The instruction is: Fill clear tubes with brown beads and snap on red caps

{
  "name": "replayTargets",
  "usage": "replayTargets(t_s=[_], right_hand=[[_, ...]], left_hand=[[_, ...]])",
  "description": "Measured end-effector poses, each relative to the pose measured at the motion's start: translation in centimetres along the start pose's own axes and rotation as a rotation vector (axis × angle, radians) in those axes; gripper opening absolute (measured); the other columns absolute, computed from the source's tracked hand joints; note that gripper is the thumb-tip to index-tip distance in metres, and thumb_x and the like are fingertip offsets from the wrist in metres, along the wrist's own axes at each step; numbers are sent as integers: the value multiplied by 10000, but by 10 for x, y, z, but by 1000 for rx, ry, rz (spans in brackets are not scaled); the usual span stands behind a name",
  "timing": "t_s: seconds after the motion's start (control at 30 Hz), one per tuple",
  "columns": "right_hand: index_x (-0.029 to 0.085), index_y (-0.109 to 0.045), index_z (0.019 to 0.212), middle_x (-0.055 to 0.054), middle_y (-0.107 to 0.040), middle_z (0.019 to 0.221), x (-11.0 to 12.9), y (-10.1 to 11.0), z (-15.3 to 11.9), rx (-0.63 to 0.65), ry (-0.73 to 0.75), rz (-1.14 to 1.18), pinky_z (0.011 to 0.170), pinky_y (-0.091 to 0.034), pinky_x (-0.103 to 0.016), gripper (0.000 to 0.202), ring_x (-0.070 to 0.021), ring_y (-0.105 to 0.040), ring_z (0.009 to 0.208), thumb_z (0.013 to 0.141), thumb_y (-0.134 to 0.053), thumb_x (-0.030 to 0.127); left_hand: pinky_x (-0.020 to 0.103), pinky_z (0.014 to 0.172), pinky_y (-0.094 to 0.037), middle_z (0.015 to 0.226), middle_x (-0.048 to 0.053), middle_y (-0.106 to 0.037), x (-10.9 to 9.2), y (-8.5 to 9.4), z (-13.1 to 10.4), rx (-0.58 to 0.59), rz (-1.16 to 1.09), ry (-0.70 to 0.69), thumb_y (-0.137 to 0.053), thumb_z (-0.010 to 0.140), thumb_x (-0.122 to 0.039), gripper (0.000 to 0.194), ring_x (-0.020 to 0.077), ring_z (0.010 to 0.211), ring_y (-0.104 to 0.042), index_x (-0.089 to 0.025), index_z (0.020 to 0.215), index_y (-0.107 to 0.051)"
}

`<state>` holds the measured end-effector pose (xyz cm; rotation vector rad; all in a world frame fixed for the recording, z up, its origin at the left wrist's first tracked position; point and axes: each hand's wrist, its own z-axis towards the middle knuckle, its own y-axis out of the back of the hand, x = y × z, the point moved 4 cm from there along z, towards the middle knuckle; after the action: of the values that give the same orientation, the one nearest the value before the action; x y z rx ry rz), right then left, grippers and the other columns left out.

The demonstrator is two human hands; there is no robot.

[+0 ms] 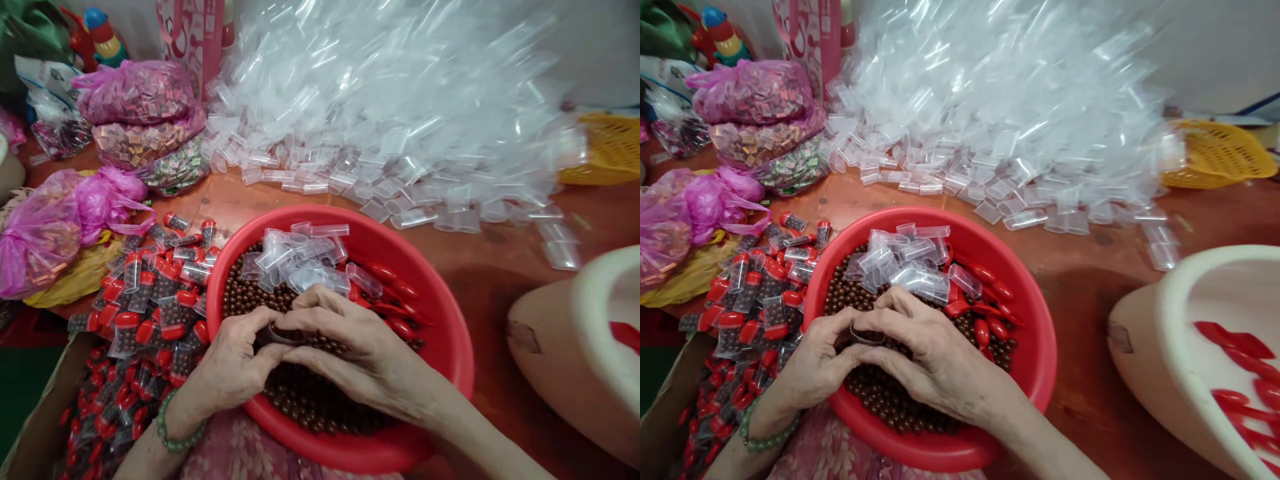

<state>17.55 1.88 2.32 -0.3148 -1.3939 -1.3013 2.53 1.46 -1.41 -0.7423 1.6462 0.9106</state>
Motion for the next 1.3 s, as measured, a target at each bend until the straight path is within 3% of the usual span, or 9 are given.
replayTargets(t_s=[0.23,0.37,0.5,0.6,0.73,0.83,1.0,1.2,1.3], right_hand=[[201,-546,808,-4,-512,797,0,-6,-3,-38,-46,9,628,-461,-222,115,-121,-518,727,904,-604,173],[180,-566,909,-34,-558,864,5,-13,-23,-103,-97,-35,680,-474,-233,18,-132,-545,784,922,-579,183],[172,-601,952,-56,-618,870,0,-13,-52,-27,-200,-386,741,-449,-313,99,-169,-556,788,961,-515,221],[179,-607,934,-60,-641,855,-10,7,-78,-25,-326,-659,749,-399,-352,143,-201,-566,793,974,-477,222],[183,-583,857,-94,-646,779,-22,29,-105,-3,-526,-998,656,-340,-375,295,-255,-541,713,965,-463,429],[187,-567,861,-89,-649,719,-29,27,-109,52,-572,-1090,637,-329,-372,297,-261,-541,686,948,-475,455],[170,-583,893,-94,-667,741,-34,17,-105,2,-558,-1040,636,-377,-383,131,-259,-581,677,920,-476,241],[188,-606,1083,-64,-730,947,-16,24,-102,-345,-429,-573,713,-536,-316,202,-196,-685,804,915,-575,294],[217,-638,1087,-48,-741,972,-10,18,-95,-400,-424,-371,713,-576,-271,215,-181,-708,819,878,-638,265]], left_hand=[[203,762,-451,887,-13,-680,-1,2,2,27,41,27,-567,848,-84,150,120,818,-620,-181,938,-638],[212,780,-483,915,3,-686,4,6,3,-24,29,90,-568,900,-197,103,138,868,-640,-197,974,-639],[231,808,-519,976,36,-683,1,10,-3,-86,-80,98,-567,913,-245,108,159,913,-654,-193,987,-626],[228,777,-525,915,28,-666,-12,10,-9,-94,-152,6,-560,916,-213,74,149,859,-648,-210,957,-623],[217,745,-499,908,20,-652,-21,2,-7,-15,-83,-89,-578,909,-175,89,140,846,-625,-224,960,-632],[219,754,-487,934,23,-647,-16,-5,-2,54,-44,-100,-573,916,-186,98,139,874,-616,-216,986,-634],[244,803,-493,954,28,-650,-11,-13,-2,117,-138,-40,-555,930,-225,83,148,912,-618,-203,986,-612],[251,794,-489,991,27,-663,-6,-24,0,18,-110,112,-578,901,-215,62,133,864,-626,-193,958,-590],[263,783,-502,946,38,-690,-3,-29,3,27,-137,211,-591,886,-244,106,147,841,-644,-178,967,-606]])
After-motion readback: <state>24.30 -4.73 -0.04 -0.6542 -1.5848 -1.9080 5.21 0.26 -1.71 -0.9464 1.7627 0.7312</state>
